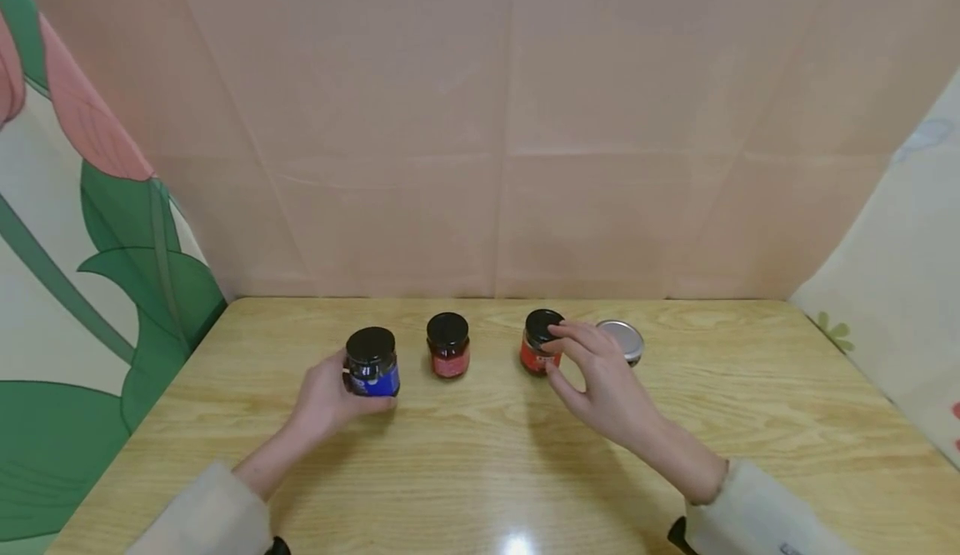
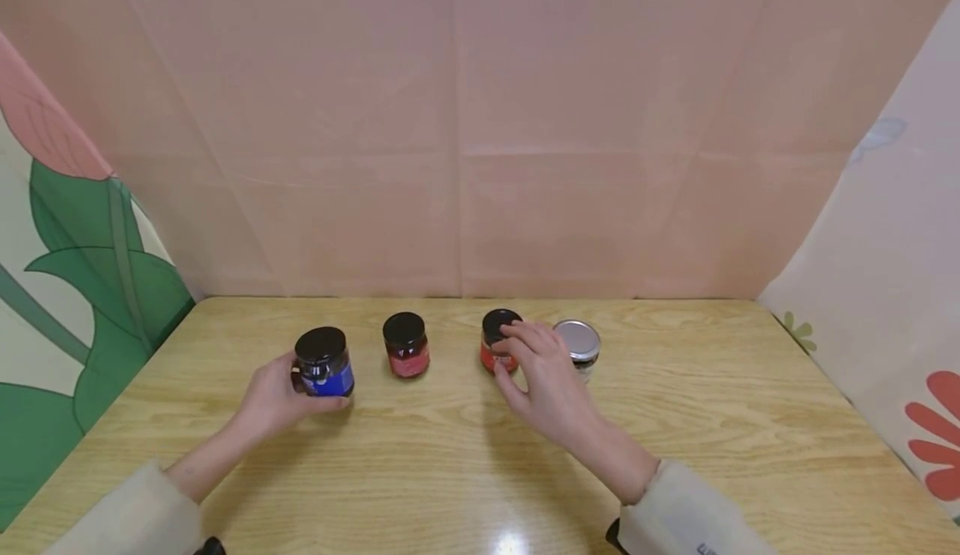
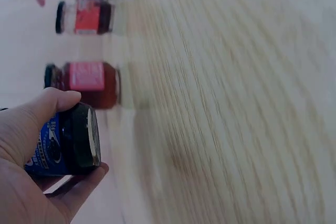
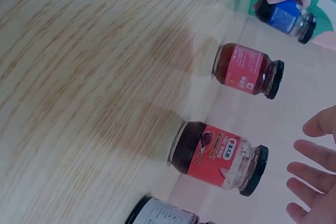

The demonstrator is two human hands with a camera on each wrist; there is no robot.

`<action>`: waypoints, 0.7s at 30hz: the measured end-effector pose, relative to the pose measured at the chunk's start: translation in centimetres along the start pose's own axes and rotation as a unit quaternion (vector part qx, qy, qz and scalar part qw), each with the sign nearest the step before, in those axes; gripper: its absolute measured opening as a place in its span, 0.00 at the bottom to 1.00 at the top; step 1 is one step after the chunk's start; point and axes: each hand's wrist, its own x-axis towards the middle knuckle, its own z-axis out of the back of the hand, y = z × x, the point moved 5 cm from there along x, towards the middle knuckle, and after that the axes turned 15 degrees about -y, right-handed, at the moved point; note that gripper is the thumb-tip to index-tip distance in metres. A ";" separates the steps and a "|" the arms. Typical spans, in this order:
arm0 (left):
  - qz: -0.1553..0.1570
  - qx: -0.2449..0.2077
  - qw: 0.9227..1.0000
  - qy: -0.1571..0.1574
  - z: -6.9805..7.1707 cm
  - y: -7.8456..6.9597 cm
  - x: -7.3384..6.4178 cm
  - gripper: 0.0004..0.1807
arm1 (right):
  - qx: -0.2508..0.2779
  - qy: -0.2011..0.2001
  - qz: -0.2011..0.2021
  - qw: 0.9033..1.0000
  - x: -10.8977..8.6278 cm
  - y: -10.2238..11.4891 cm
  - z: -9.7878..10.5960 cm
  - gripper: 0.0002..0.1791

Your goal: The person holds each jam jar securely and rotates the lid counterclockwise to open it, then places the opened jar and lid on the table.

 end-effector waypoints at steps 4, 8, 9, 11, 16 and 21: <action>-0.018 0.006 1.000 0.000 0.4 -1.3 -0.7 0.45 | 0.002 0.001 -0.004 1.000 0.0 0.1 -0.1 0.07; -0.019 -0.003 1.000 0.011 0.4 -2.3 -1.3 0.47 | 0.001 -0.002 0.003 1.000 0.0 0.3 -0.1 0.08; -0.019 -0.007 1.000 0.013 0.4 -2.5 -1.4 0.47 | 0.001 -0.003 0.004 1.000 0.0 0.3 -0.1 0.08; -0.015 -0.012 1.000 0.019 0.3 -2.9 -1.6 0.47 | 0.001 -0.005 0.006 1.000 0.0 0.4 0.0 0.08; 0.000 -0.033 0.999 0.035 0.1 -3.4 -2.0 0.46 | 0.004 -0.004 0.005 1.000 0.0 0.4 0.0 0.07; 0.012 -0.057 0.997 0.045 -0.1 -3.9 -2.3 0.44 | 0.005 0.000 0.000 1.000 0.0 0.5 0.0 0.07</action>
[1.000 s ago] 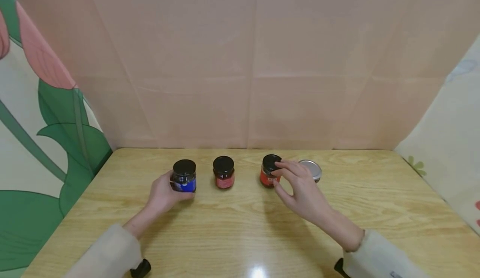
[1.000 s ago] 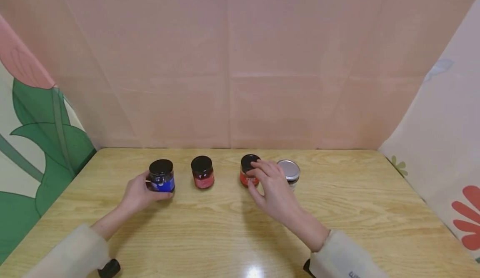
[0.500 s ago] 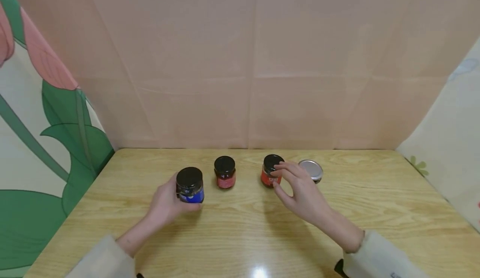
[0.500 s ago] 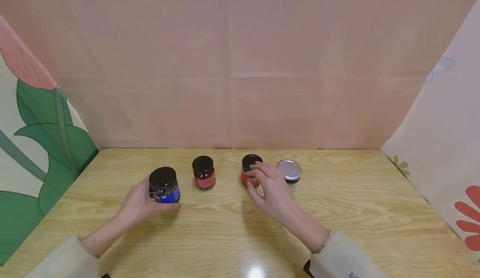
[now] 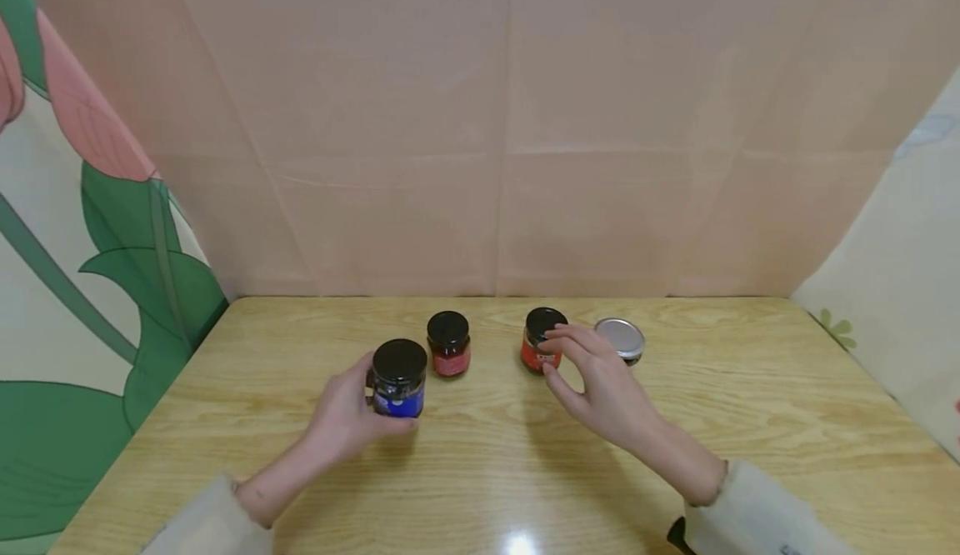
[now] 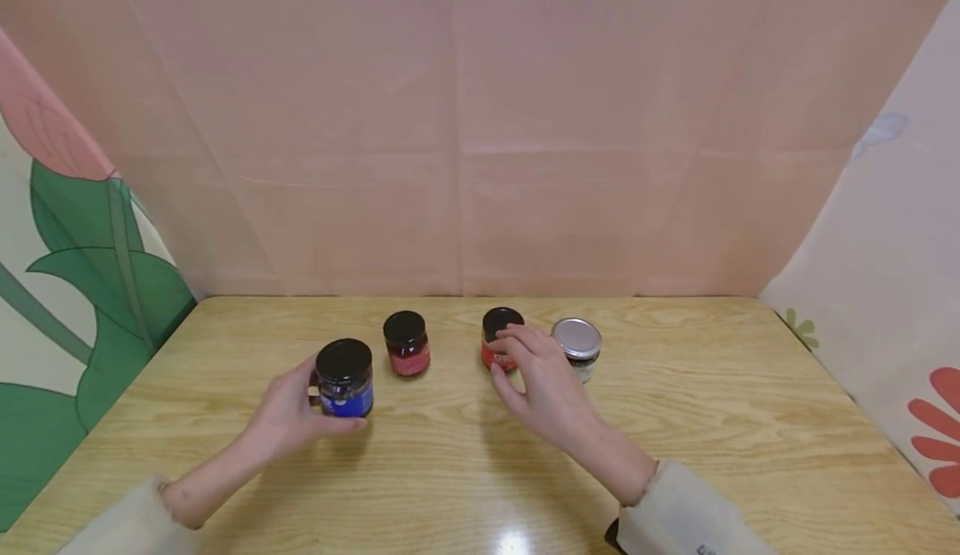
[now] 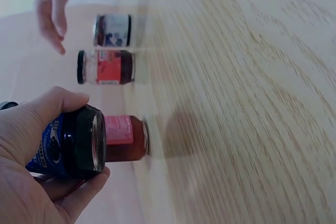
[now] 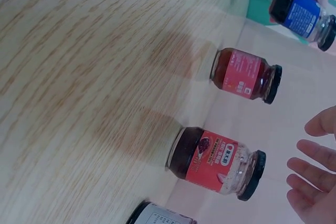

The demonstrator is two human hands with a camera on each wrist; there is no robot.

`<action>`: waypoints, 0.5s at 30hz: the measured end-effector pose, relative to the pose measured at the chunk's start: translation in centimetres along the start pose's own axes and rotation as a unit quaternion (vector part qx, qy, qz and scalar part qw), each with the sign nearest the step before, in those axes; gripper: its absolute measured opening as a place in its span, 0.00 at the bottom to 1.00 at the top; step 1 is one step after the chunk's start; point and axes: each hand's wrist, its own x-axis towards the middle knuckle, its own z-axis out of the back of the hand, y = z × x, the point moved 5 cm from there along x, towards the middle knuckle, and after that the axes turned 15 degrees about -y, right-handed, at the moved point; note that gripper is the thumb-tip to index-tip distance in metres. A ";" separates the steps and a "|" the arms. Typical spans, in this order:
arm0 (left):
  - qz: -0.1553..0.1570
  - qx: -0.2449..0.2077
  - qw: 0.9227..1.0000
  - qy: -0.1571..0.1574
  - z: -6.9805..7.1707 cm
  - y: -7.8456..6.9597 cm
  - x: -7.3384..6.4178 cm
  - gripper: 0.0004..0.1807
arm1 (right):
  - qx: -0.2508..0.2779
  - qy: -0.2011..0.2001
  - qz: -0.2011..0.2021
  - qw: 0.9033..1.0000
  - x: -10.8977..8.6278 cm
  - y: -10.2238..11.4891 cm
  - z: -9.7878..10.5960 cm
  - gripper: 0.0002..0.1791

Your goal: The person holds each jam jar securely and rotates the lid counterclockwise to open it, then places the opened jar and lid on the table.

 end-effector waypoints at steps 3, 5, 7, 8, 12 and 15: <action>0.004 -0.009 1.000 0.005 -0.2 -0.3 -0.2 0.42 | 0.002 0.000 -0.001 1.000 0.0 0.0 0.0 0.07; 0.001 -0.007 1.000 0.009 -0.4 -0.6 -0.3 0.41 | 0.002 0.001 -0.002 1.000 -0.1 0.0 0.0 0.08; -0.003 -0.003 1.000 0.013 -0.6 -0.9 -0.3 0.40 | 0.004 0.002 -0.005 1.000 -0.1 0.1 0.0 0.08; -0.004 -0.001 1.000 0.016 -0.8 -1.0 -0.4 0.40 | 0.004 0.003 -0.006 1.000 -0.2 0.1 0.0 0.09; -0.018 0.002 0.999 0.026 -1.4 -1.4 -0.3 0.37 | 0.013 0.013 -0.009 1.000 -0.4 0.4 -0.2 0.11; -0.038 0.004 0.999 0.033 -2.0 -1.6 -0.3 0.35 | 0.025 0.022 -0.013 0.999 -0.7 0.7 -0.6 0.14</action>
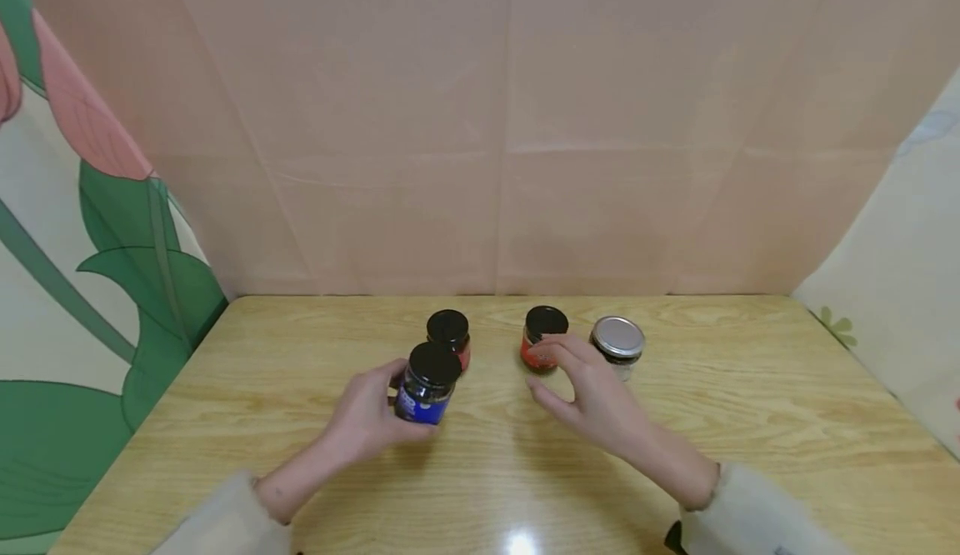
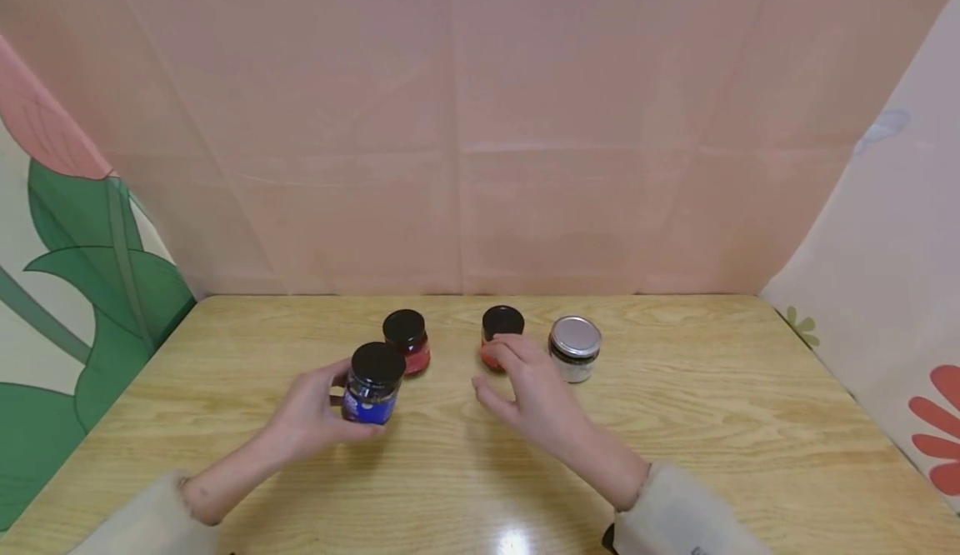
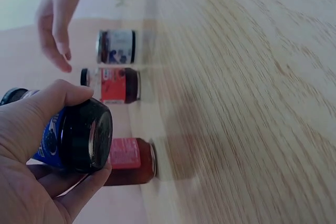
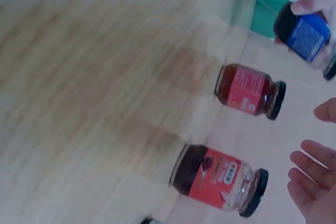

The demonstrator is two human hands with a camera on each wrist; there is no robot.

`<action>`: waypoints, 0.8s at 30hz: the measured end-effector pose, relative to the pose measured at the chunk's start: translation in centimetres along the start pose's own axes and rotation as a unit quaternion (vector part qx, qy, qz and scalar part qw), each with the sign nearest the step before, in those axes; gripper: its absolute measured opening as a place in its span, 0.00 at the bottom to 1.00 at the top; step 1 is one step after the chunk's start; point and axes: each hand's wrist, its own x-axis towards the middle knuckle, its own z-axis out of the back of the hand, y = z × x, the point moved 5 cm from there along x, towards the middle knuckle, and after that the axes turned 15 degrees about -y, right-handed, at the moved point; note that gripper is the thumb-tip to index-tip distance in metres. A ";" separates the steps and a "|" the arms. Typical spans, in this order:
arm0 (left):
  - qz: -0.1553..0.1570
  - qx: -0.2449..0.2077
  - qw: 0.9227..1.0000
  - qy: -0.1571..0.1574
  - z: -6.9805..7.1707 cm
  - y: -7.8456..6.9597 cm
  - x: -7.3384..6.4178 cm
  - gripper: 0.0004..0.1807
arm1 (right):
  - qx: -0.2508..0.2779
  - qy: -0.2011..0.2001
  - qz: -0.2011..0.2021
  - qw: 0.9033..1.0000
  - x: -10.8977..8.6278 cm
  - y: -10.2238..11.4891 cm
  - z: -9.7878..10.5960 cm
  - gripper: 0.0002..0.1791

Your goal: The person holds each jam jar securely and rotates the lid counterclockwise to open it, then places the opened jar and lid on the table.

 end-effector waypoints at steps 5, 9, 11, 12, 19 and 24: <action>-0.029 -0.003 0.999 0.017 -1.0 -0.5 0.0 0.34 | 0.020 0.013 -0.024 0.999 -0.5 0.7 -0.5 0.20; -0.039 -0.001 0.999 0.028 -1.6 -0.9 0.0 0.37 | 0.038 0.031 -0.065 0.997 -0.8 1.1 -0.8 0.26; -0.043 0.001 0.999 0.031 -1.9 -1.2 -0.1 0.39 | 0.046 0.040 -0.081 0.995 -0.8 1.3 -1.0 0.27; -0.048 0.005 0.998 0.032 -2.0 -1.3 -0.1 0.39 | 0.052 0.043 -0.086 0.994 -0.8 1.4 -1.0 0.28; -0.076 0.034 0.996 0.041 -2.9 -2.1 -0.3 0.40 | 0.101 0.029 -0.125 0.987 -0.9 1.9 -1.5 0.26; -0.100 0.058 0.992 0.041 -3.3 -2.7 -0.4 0.38 | 0.112 0.019 -0.161 0.980 -0.9 1.9 -1.7 0.25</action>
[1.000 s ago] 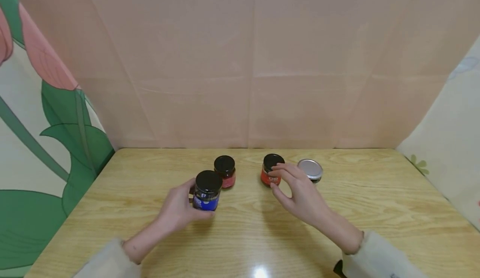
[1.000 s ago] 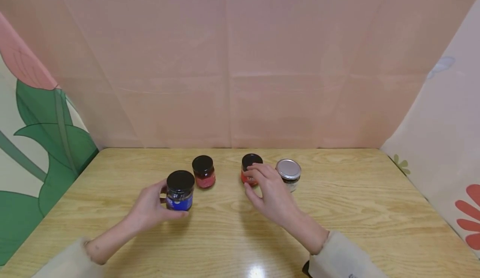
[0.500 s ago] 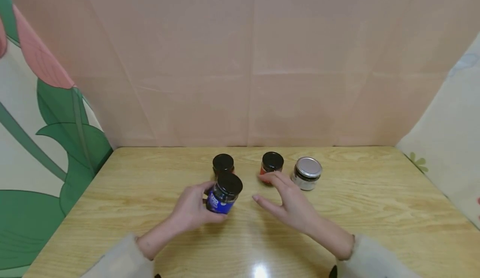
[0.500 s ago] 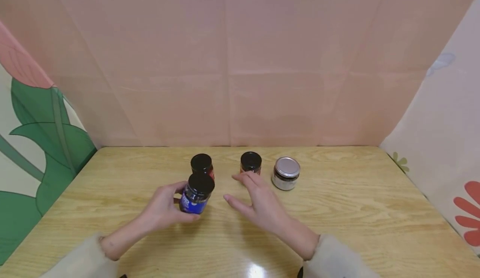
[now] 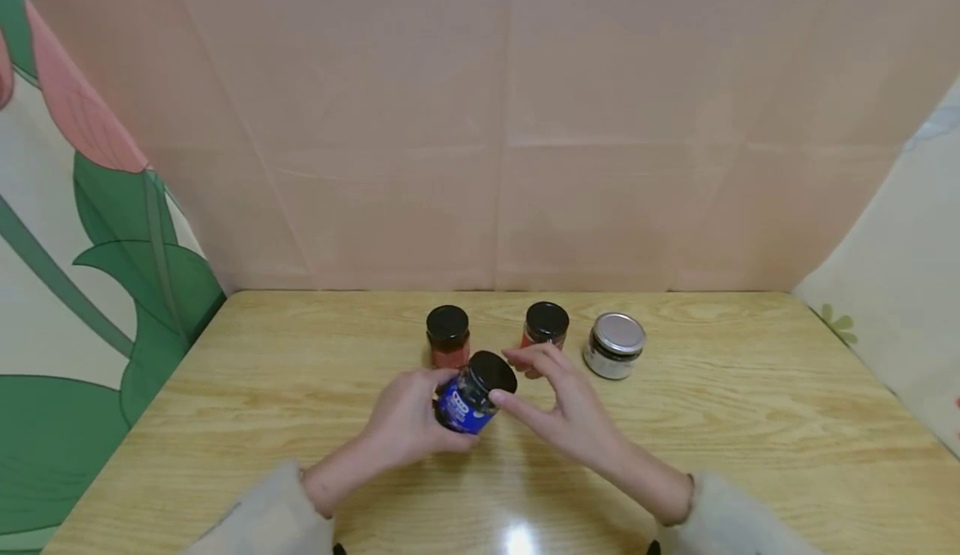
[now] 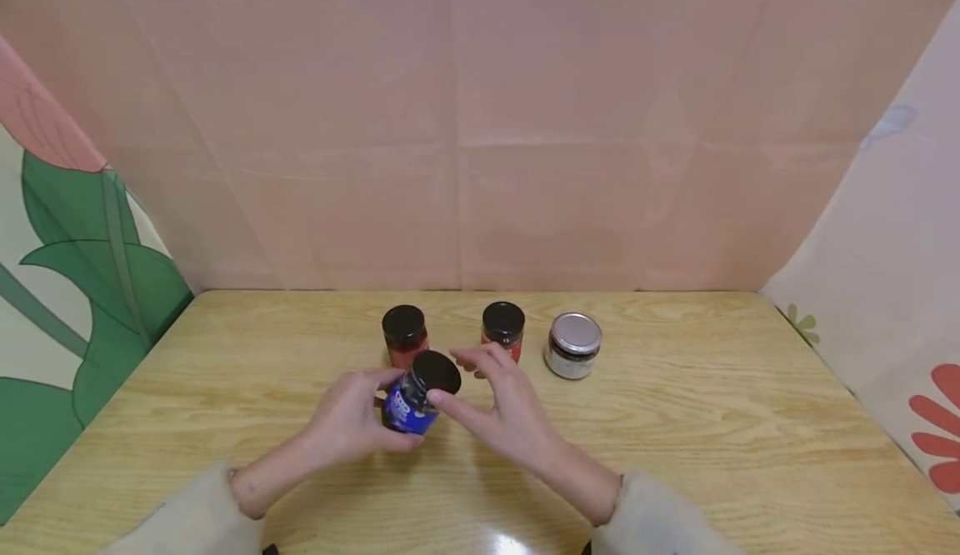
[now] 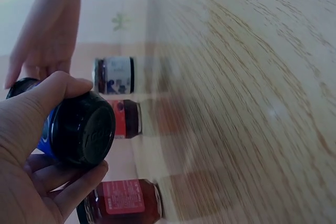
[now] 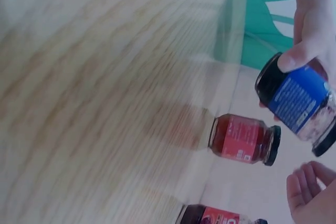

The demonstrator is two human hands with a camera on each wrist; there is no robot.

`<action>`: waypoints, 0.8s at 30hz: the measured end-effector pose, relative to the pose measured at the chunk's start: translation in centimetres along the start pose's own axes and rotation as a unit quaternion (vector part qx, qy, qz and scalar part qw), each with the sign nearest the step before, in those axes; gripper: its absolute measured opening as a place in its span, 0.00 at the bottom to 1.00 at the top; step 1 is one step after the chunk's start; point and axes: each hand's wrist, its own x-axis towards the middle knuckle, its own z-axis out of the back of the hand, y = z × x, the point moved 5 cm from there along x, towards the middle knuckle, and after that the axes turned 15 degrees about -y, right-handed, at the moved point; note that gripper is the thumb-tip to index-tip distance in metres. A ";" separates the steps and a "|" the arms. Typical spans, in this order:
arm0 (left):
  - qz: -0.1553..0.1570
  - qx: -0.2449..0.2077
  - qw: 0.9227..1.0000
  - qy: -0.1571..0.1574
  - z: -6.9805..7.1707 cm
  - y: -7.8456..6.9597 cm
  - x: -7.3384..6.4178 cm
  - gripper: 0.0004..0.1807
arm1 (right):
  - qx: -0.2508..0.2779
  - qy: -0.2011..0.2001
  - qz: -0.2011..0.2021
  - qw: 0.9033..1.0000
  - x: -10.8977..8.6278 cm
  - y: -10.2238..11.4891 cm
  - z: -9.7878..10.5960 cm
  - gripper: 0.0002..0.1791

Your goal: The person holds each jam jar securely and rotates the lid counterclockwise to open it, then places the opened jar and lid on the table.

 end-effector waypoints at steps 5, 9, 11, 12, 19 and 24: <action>-0.025 0.032 0.999 -0.008 -0.2 -0.6 0.0 0.37 | -0.008 -0.018 -0.068 0.997 0.0 -0.2 0.0 0.22; -0.039 0.053 0.998 -0.020 -0.3 -1.0 -0.2 0.36 | -0.021 -0.031 -0.092 0.995 0.1 -0.3 0.0 0.19; -0.044 0.057 0.997 -0.026 -0.3 -1.2 -0.2 0.34 | -0.028 -0.031 -0.097 0.994 0.2 -0.3 -0.1 0.18; -0.046 0.060 0.997 -0.028 -0.4 -1.2 -0.2 0.33 | -0.030 -0.030 -0.100 0.994 0.2 -0.3 -0.1 0.18; -0.050 0.074 0.996 -0.028 -0.5 -1.5 -0.3 0.31 | -0.041 -0.022 -0.119 0.992 0.4 -0.2 -0.3 0.20; -0.054 0.072 0.996 -0.026 -0.5 -1.6 -0.5 0.31 | -0.039 -0.020 -0.131 0.990 0.3 -0.3 -0.3 0.21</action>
